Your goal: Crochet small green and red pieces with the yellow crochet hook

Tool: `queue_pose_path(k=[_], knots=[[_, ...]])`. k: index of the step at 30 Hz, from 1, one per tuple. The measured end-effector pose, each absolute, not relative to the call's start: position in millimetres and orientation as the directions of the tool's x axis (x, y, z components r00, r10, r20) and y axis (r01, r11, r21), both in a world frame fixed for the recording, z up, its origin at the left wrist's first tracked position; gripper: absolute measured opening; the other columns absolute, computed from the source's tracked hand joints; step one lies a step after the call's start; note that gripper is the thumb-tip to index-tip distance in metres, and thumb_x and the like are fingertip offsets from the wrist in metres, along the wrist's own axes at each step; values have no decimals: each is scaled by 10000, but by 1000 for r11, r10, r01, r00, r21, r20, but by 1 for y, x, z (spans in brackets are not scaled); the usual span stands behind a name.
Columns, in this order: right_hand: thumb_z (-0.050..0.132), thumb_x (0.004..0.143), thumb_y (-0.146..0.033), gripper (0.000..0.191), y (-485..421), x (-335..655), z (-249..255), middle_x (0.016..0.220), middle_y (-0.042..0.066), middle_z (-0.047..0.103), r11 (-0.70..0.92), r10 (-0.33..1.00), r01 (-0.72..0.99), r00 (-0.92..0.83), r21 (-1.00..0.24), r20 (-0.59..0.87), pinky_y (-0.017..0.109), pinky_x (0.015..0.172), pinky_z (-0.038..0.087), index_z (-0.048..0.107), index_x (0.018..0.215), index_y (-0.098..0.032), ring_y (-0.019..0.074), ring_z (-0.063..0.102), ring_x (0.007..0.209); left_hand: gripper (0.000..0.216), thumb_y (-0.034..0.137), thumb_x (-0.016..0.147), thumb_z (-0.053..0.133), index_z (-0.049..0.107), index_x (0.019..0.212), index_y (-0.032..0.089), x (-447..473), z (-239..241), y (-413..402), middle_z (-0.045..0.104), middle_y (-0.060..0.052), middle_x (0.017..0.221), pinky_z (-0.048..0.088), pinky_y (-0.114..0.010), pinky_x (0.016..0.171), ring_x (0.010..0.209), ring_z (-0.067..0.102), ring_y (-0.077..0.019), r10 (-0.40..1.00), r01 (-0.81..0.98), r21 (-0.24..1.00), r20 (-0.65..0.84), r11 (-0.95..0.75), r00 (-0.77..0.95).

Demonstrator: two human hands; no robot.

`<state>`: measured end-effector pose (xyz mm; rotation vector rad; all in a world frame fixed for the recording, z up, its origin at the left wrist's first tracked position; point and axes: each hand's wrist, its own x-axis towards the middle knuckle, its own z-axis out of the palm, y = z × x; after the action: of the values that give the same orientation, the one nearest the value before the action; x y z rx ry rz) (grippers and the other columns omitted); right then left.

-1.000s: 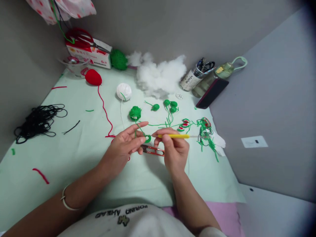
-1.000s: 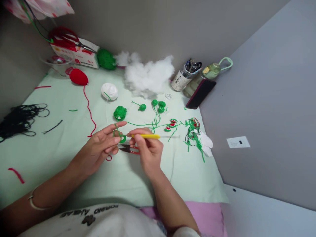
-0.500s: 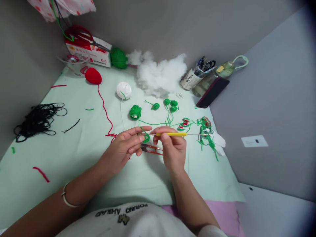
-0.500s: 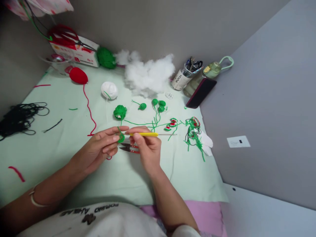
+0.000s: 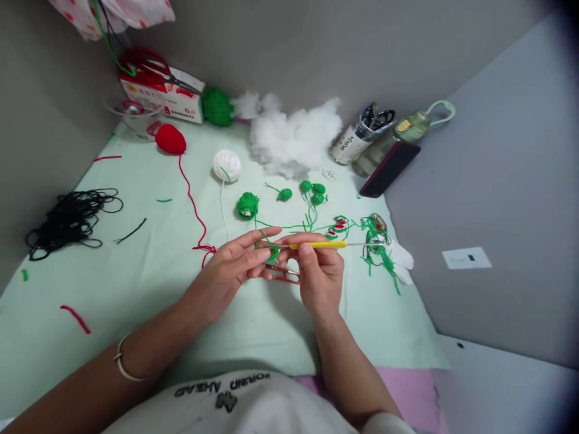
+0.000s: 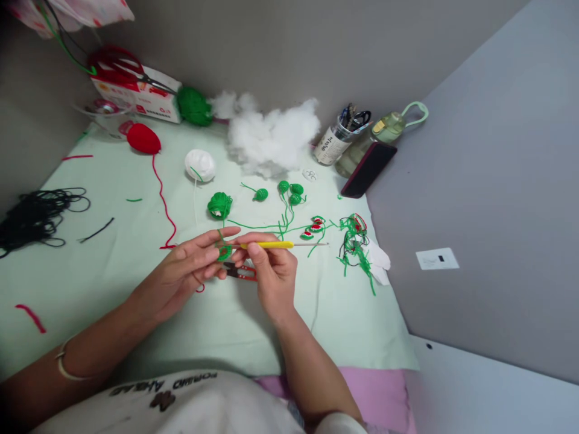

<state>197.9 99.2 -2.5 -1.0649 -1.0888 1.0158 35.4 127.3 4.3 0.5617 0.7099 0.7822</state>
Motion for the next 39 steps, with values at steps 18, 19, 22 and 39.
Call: queue_pose_path(k=[18,19,22,39], knots=[[554,996,-127,327,89,197,-11,1070,55,780,575,763,573,-117,-584,636,299,737,629,663,1258,-288,174,758,894,397,242,804,823,770,1198,236,33,1,126,615,32,751,485,-188,613,642,587,-90,878,-374,802,-363,465,313],[593,972,-108,373,88,196,-12,1103,58,777,596,729,647,-189,-476,657,296,744,628,655,1287,-297,183,753,940,414,249,808,824,764,1217,237,33,1,127,601,39,725,453,-171,567,603,551,-74,860,-389,777,-375,495,345],[649,938,-89,384,90,197,-13,1130,62,758,614,683,688,-217,-387,697,295,746,627,687,1252,-306,187,736,972,421,272,831,805,758,1244,203,32,-1,129,463,76,544,399,-151,508,522,452,-62,763,-427,644,-433,635,480],[573,998,-190,195,97,202,-6,931,56,737,448,838,290,193,-846,510,316,645,584,753,1038,-254,157,675,726,318,215,796,832,804,1104,140,32,-1,132,495,72,638,419,-132,498,468,304,-1,762,-506,572,-437,646,478]])
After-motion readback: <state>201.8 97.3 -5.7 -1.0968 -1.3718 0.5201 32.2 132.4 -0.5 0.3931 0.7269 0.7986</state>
